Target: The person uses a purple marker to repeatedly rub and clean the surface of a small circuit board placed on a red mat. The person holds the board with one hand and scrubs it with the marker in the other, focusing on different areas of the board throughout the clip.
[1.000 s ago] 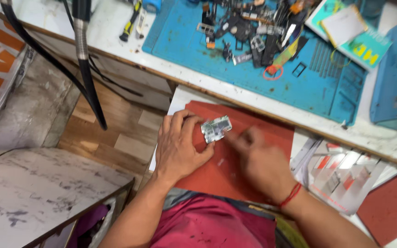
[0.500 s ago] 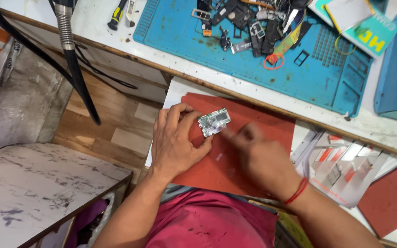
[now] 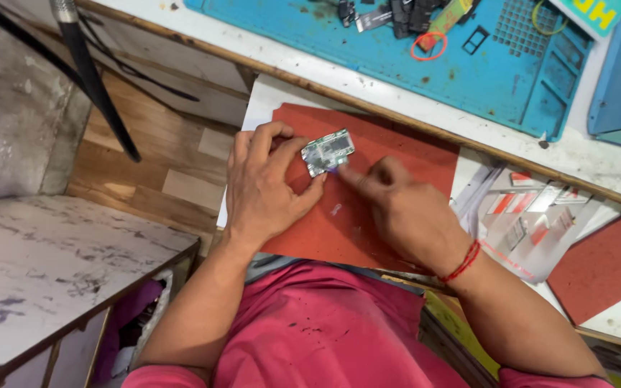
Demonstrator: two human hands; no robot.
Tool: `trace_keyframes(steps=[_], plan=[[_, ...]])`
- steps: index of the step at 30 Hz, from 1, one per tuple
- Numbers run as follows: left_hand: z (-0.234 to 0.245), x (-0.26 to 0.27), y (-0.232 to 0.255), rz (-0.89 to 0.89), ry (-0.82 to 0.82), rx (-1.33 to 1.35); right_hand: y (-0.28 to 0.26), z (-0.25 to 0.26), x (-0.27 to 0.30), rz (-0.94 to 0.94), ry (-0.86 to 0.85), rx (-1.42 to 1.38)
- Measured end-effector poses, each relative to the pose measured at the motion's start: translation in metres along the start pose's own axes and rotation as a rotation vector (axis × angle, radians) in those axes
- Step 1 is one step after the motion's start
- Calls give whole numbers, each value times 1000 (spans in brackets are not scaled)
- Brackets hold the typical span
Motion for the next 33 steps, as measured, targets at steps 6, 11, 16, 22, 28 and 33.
trace_keyframes(steps=[6, 11, 16, 22, 28, 33], plan=[[4, 2, 3, 1, 1, -2, -9, -8, -3, 49, 19, -33], [4, 5, 2, -4, 2, 8, 4, 3, -4, -23, 123, -41], [6, 1, 2, 8, 11, 2, -1, 4, -6, -65, 156, 83], [6, -1, 1, 8, 8, 16, -14, -4, -13, -40, 10, 77], [4, 2, -2, 1, 3, 20, -21, -7, -13, 45, -13, 96], [4, 3, -1, 0, 7, 5, -7, -4, -13, -39, 10, 70]])
Point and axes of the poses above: each hand's wrist, its own x-axis away from the middle knuckle, its own z-axis out of the back of the hand, y = z × x, the point moved 10 cm from there along -x, towards the middle knuckle, and after that the axes turned 15 degrees about -y, right-handed, at the moved point
